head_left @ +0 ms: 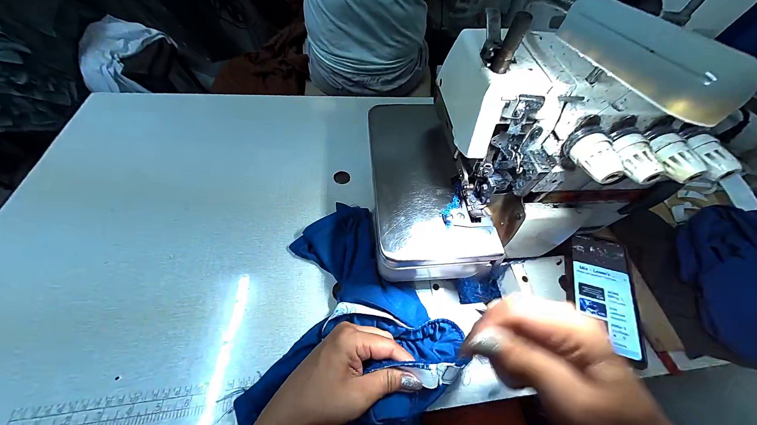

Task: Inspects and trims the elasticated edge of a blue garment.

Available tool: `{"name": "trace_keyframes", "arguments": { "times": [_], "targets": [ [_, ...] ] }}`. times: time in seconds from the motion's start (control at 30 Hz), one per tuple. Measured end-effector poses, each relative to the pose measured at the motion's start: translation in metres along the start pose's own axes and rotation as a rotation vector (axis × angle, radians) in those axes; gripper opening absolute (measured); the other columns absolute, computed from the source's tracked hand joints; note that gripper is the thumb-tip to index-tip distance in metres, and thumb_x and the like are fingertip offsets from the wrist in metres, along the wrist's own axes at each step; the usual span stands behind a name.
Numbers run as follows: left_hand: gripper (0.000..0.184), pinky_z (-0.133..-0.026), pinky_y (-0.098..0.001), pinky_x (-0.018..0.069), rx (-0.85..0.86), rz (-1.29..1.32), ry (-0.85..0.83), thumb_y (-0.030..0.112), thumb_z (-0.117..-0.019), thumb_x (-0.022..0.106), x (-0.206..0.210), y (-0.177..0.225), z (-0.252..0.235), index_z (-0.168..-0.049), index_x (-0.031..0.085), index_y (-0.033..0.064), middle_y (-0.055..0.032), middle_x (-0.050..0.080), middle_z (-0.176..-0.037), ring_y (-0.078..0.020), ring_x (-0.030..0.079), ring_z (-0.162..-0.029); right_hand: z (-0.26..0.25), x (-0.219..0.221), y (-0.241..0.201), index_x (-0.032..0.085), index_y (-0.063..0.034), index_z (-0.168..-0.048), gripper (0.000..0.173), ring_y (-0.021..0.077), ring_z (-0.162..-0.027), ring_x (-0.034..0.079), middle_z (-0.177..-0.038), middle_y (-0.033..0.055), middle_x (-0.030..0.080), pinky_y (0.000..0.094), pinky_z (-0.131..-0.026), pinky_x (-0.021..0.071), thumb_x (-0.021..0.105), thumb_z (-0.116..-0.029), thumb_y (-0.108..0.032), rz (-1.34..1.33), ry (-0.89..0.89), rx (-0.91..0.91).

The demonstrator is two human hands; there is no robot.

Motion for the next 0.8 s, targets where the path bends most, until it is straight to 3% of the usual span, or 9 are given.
{"name": "trace_keyframes", "arguments": {
  "times": [0.1, 0.17, 0.23, 0.4, 0.47, 0.53, 0.6, 0.67, 0.8],
  "targets": [
    [0.024, -0.068, -0.0121, 0.0477, 0.019, -0.093, 0.02, 0.021, -0.0961, 0.065, -0.01, -0.001, 0.015, -0.081, 0.074, 0.0051, 0.0017, 0.067, -0.074, 0.004, 0.06, -0.074, 0.003, -0.033, 0.0, 0.066, -0.0115, -0.088, 0.022, -0.0071, -0.066, 0.053, -0.075, -0.0077, 0.059, 0.0094, -0.06, 0.0445, 0.053, -0.1029, -0.021, 0.332, 0.023, -0.049],
    [0.026, -0.069, -0.0132, 0.0499, -0.006, -0.142, 0.049, 0.026, -0.0983, 0.064, -0.027, -0.004, 0.03, -0.083, 0.074, 0.0084, 0.0033, 0.067, -0.074, 0.004, 0.061, -0.075, 0.014, -0.098, 0.0, 0.07, -0.0121, -0.1, 0.022, -0.0071, -0.067, 0.055, -0.085, -0.0097, 0.065, 0.0123, -0.061, 0.0471, 0.053, -0.1051, -0.023, 0.501, 0.207, 0.027],
    [0.027, -0.07, -0.0122, 0.0507, -0.049, -0.149, 0.092, 0.029, -0.0988, 0.065, -0.037, -0.004, 0.036, -0.084, 0.076, 0.0101, 0.0056, 0.069, -0.077, 0.0057, 0.062, -0.077, 0.025, -0.133, 0.0, 0.067, -0.0211, -0.105, 0.018, -0.0087, -0.054, 0.046, -0.08, -0.0154, 0.061, 0.0112, -0.048, 0.0397, 0.051, -0.1072, -0.029, 0.563, 0.366, 0.073],
    [0.023, -0.073, -0.0122, 0.0519, -0.046, -0.106, 0.055, 0.023, -0.0964, 0.066, -0.015, 0.001, 0.011, -0.084, 0.076, 0.0064, 0.0037, 0.072, -0.081, 0.0064, 0.063, -0.079, 0.012, -0.038, -0.005, 0.075, -0.0214, -0.1, 0.016, -0.0069, -0.079, 0.058, -0.089, -0.0139, 0.067, 0.0116, -0.069, 0.05, 0.064, -0.0962, -0.033, 0.432, 0.092, -0.088],
    [0.023, -0.074, -0.0115, 0.0523, -0.036, -0.085, 0.037, 0.023, -0.0964, 0.066, -0.01, 0.002, 0.006, -0.085, 0.076, 0.0061, 0.0035, 0.073, -0.082, 0.0068, 0.064, -0.08, 0.012, -0.005, 0.01, 0.076, -0.0138, -0.109, 0.03, -0.0049, -0.079, 0.059, -0.096, -0.006, 0.071, 0.0132, -0.07, 0.0495, 0.07, -0.0947, -0.039, 0.304, -0.017, -0.099],
    [0.018, -0.076, -0.012, 0.054, -0.045, -0.069, 0.029, 0.021, -0.0953, 0.068, -0.007, 0.005, 0.003, -0.091, 0.077, 0.0058, 0.0039, 0.074, -0.086, 0.0065, 0.066, -0.082, 0.013, 0.019, 0.023, 0.074, -0.0078, -0.117, 0.042, 0.0044, -0.096, 0.068, -0.106, 0.0028, 0.076, 0.0236, -0.085, 0.0559, 0.068, -0.0959, -0.044, 0.28, -0.129, -0.068],
    [0.015, -0.078, -0.0134, 0.056, -0.053, -0.066, 0.045, 0.019, -0.0927, 0.071, -0.006, 0.008, 0.004, -0.1, 0.075, 0.0067, 0.0049, 0.075, -0.091, 0.0047, 0.068, -0.085, 0.013, 0.034, 0.031, 0.075, -0.0068, -0.107, 0.028, 0.0058, -0.085, 0.066, -0.092, 0.0036, 0.073, 0.022, -0.078, 0.0535, 0.066, -0.0983, -0.033, 0.252, -0.147, -0.02],
    [0.014, -0.079, -0.0149, 0.057, -0.031, -0.155, 0.131, 0.024, -0.0912, 0.074, -0.013, 0.009, 0.01, -0.096, 0.076, 0.0114, 0.0065, 0.075, -0.093, 0.0032, 0.069, -0.088, 0.011, 0.035, 0.035, 0.072, -0.0054, -0.094, 0.021, 0.0026, -0.075, 0.061, -0.082, 0.0028, 0.068, 0.0162, -0.07, 0.0498, 0.061, -0.1007, -0.021, 0.173, -0.121, 0.017],
    [0.015, -0.085, -0.0171, 0.0577, -0.007, -0.295, 0.262, 0.03, -0.0924, 0.072, -0.022, 0.014, 0.017, -0.089, 0.081, 0.0182, 0.0072, 0.076, -0.096, -0.0007, 0.07, -0.096, 0.015, 0.035, 0.035, 0.069, -0.005, -0.097, 0.024, 0.0023, -0.074, 0.059, -0.083, 0.0033, 0.064, 0.0155, -0.068, 0.0481, 0.054, -0.1045, -0.023, 0.168, -0.156, 0.049]
  ]
}}
Point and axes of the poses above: each hand's wrist, its own z-axis away from the middle knuckle, its own x-axis out of the palm, y = z × x, the point moved 4 cm from there along -z, towards the middle knuckle
